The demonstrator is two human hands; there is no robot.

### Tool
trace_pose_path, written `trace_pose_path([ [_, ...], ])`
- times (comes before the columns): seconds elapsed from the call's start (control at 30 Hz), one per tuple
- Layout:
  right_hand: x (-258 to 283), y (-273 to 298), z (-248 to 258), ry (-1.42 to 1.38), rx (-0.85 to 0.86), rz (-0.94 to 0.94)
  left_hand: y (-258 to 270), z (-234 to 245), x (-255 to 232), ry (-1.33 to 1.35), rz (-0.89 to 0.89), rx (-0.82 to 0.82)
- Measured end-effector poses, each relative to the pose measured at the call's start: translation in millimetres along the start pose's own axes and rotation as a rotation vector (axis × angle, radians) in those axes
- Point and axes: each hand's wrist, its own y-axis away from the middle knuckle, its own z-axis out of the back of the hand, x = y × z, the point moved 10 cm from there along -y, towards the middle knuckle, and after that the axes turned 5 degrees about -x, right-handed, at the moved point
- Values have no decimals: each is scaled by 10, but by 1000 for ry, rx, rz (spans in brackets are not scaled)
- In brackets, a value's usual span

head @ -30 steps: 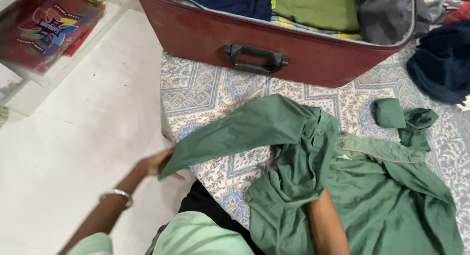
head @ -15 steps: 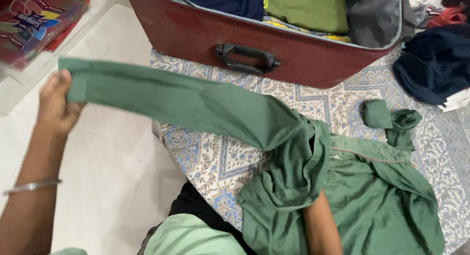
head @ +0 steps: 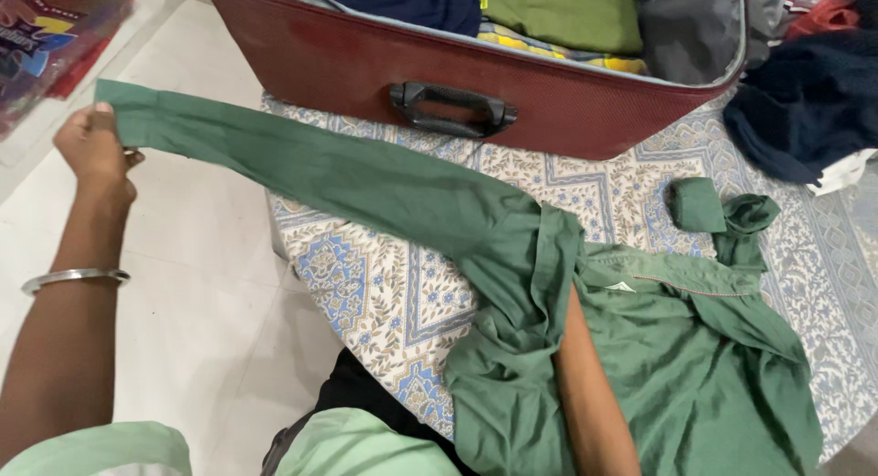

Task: The person spreads a green shirt on a table and fastens the buttons on the front and the sleeves before preparing to place it into a suitcase.

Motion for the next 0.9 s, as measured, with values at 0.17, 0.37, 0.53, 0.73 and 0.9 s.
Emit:
trace_pose_path([
  [0.17, -81, -224, 14, -33, -19, -52, -128, -86, -27, -189, -81, -21],
  [0.37, -235, -207, 233, -35, -22, -160, 702, -474, -142, -774, -209, -188],
  [0.53, -288, -73, 548, -39, -30, -270, 2635, -1508, -1047, -148, -643, 265],
  [0.73, 207, 553, 443, -5, 39, -281, 4294, -2504, -1922, -123, -923, 653],
  [0.9, 957, 1400, 694, 269, -134, -112, 5123, -3080, -2171, 57, -819, 1029],
])
